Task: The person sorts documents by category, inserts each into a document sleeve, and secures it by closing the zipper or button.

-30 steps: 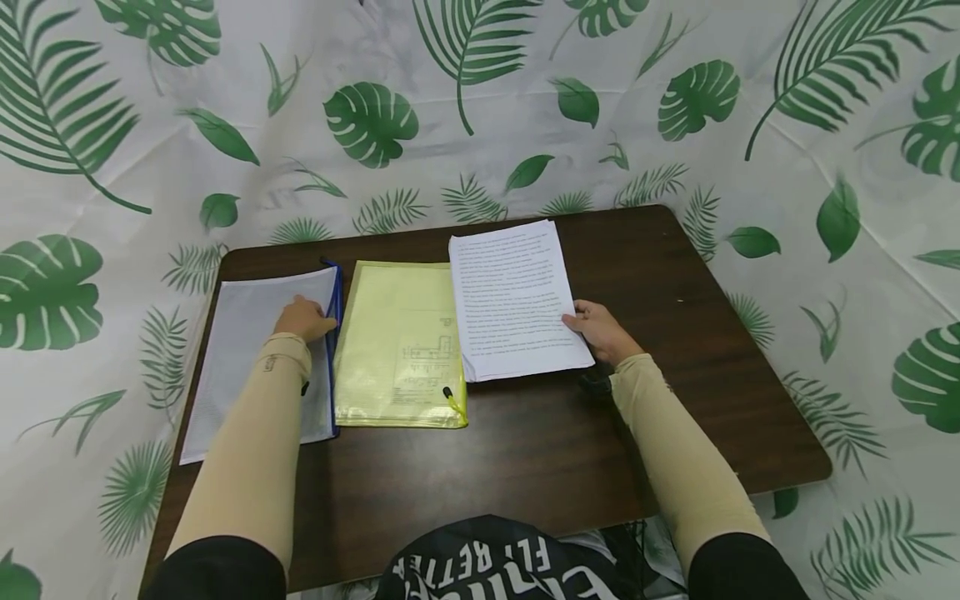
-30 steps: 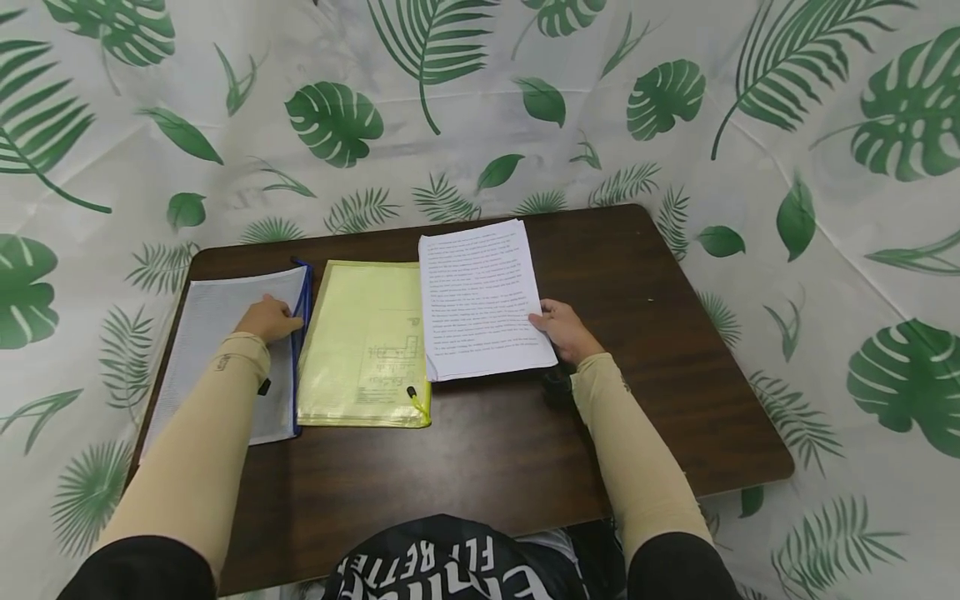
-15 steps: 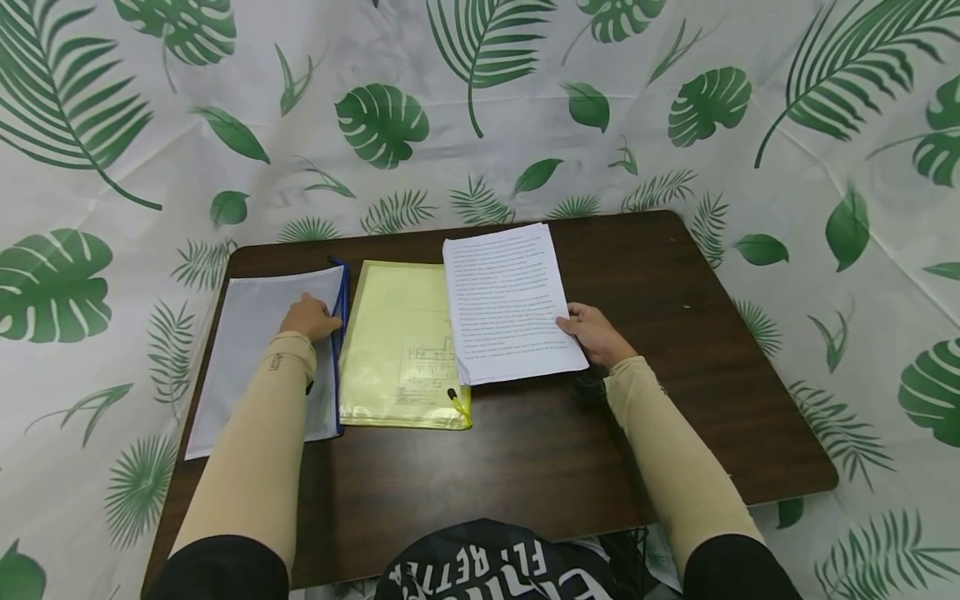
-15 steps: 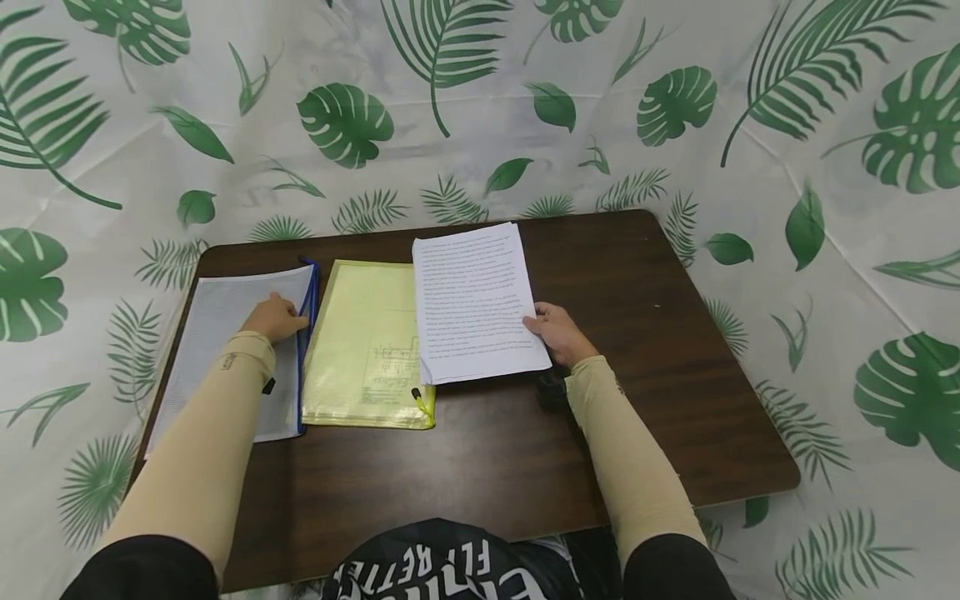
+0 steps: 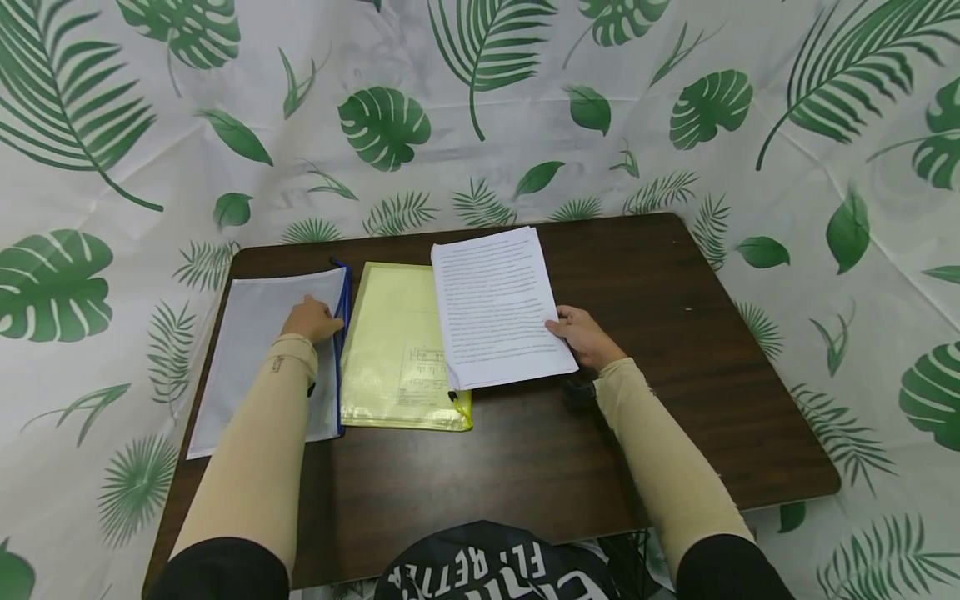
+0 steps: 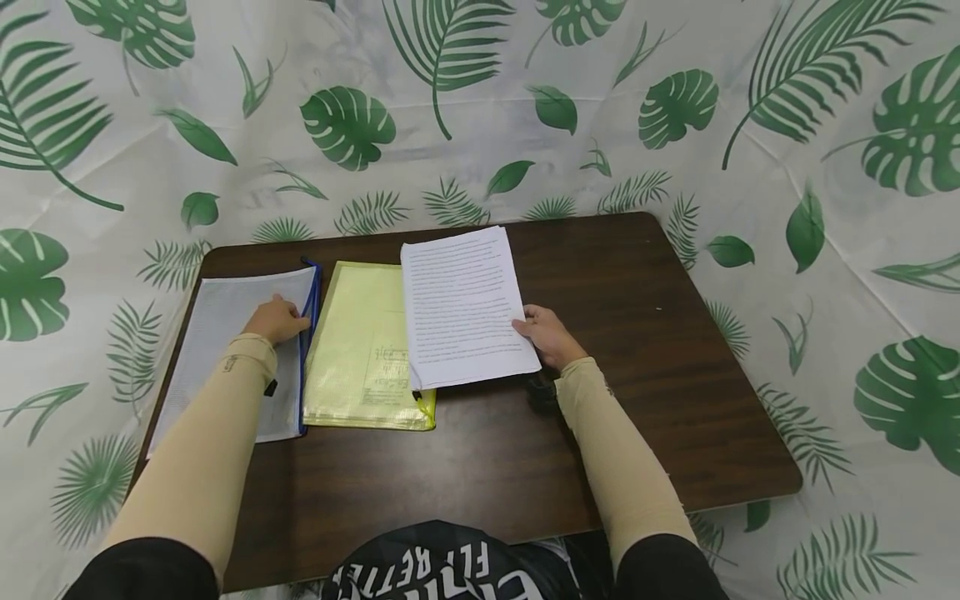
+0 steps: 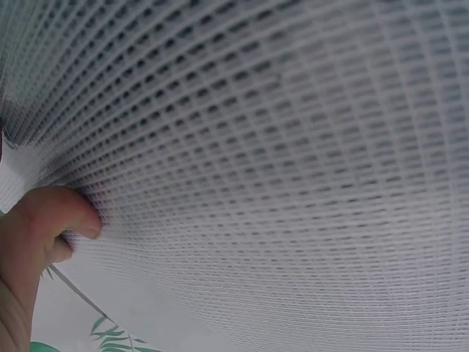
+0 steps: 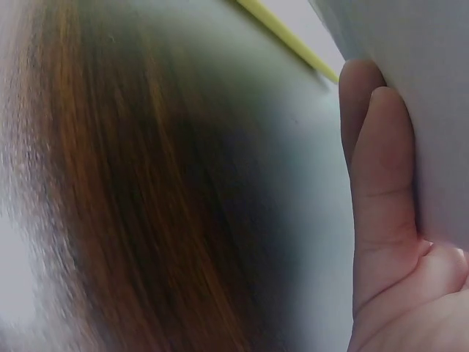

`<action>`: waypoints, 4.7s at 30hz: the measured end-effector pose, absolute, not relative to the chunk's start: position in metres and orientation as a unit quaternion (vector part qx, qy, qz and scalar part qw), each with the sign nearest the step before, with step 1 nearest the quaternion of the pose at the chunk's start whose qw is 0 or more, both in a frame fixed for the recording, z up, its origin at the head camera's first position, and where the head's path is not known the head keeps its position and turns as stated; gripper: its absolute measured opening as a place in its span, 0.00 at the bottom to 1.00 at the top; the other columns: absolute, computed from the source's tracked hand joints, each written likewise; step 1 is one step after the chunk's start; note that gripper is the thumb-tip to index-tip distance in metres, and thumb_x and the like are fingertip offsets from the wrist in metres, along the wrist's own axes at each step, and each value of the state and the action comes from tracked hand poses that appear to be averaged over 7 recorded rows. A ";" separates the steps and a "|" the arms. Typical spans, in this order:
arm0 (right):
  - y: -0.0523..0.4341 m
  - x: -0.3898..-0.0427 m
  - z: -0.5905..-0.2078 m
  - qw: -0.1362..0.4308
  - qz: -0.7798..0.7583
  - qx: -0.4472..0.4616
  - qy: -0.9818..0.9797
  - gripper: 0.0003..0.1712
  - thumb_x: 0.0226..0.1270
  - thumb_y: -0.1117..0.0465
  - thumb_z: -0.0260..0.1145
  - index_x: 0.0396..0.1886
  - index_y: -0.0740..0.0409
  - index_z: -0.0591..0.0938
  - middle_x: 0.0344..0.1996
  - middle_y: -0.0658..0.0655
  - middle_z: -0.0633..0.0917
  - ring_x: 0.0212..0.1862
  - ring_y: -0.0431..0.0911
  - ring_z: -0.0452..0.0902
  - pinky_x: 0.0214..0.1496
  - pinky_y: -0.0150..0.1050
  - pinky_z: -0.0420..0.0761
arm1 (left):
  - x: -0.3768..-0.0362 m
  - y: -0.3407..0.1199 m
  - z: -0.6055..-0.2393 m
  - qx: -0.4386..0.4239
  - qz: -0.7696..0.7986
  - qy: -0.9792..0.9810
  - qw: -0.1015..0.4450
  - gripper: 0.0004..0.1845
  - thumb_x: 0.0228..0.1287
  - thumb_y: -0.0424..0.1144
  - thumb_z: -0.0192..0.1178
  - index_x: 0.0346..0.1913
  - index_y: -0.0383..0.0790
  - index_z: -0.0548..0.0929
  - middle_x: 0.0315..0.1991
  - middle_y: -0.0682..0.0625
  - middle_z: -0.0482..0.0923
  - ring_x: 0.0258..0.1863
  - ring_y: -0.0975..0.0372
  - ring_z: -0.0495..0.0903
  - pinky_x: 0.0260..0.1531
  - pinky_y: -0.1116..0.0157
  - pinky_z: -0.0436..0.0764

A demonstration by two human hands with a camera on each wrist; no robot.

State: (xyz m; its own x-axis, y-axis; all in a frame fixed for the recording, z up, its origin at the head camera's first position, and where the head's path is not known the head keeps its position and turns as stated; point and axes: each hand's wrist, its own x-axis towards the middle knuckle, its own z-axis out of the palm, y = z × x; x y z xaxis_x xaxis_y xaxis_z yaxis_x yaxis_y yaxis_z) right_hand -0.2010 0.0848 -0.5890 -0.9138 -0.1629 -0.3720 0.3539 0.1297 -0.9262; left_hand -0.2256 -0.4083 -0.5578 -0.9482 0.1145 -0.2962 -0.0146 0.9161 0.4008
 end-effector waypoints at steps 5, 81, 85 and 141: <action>0.076 -0.202 -0.591 0.204 -0.658 0.063 0.723 0.22 0.81 0.66 0.53 0.69 0.70 0.68 0.42 0.58 0.86 0.37 0.45 0.85 0.37 0.41 0.86 | -0.223 -0.413 -0.561 0.021 0.217 0.964 0.151 0.19 0.71 0.44 0.51 0.26 0.33 0.73 0.70 0.15 0.48 0.34 0.47 0.71 0.40 0.51 0.74; -0.027 -0.206 -0.595 0.257 -0.663 0.019 0.703 0.19 0.79 0.68 0.54 0.65 0.72 0.72 0.42 0.62 0.86 0.37 0.47 0.85 0.37 0.41 0.85 | -0.210 -0.419 -0.564 -0.003 0.248 0.958 0.144 0.29 0.77 0.52 0.50 0.51 0.21 0.80 0.74 0.20 0.47 0.67 0.30 0.64 0.58 0.44 0.73; -0.031 -0.205 -0.596 0.256 -0.659 0.020 0.707 0.19 0.79 0.68 0.55 0.65 0.71 0.72 0.43 0.62 0.86 0.36 0.47 0.85 0.37 0.41 0.85 | -0.208 -0.419 -0.563 0.003 0.246 0.960 0.136 0.28 0.77 0.50 0.51 0.49 0.21 0.81 0.73 0.19 0.48 0.67 0.30 0.64 0.61 0.42 0.72; -0.085 -0.199 -0.595 0.238 -0.627 -0.025 0.741 0.16 0.77 0.69 0.57 0.60 0.71 0.76 0.45 0.66 0.85 0.39 0.46 0.83 0.40 0.38 0.83 | -0.202 -0.425 -0.566 0.007 0.283 0.945 0.166 0.17 0.70 0.45 0.59 0.31 0.32 0.79 0.75 0.22 0.49 0.67 0.30 0.62 0.52 0.47 0.75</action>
State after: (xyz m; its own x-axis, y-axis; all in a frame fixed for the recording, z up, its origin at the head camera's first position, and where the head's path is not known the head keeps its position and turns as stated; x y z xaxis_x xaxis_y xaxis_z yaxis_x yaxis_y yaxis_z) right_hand -0.1991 -0.0845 -0.5952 -0.8859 -0.3349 -0.3210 0.2613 0.2113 -0.9418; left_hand -0.2024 -0.4247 -0.5661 -0.9450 0.1071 -0.3089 -0.0801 0.8401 0.5365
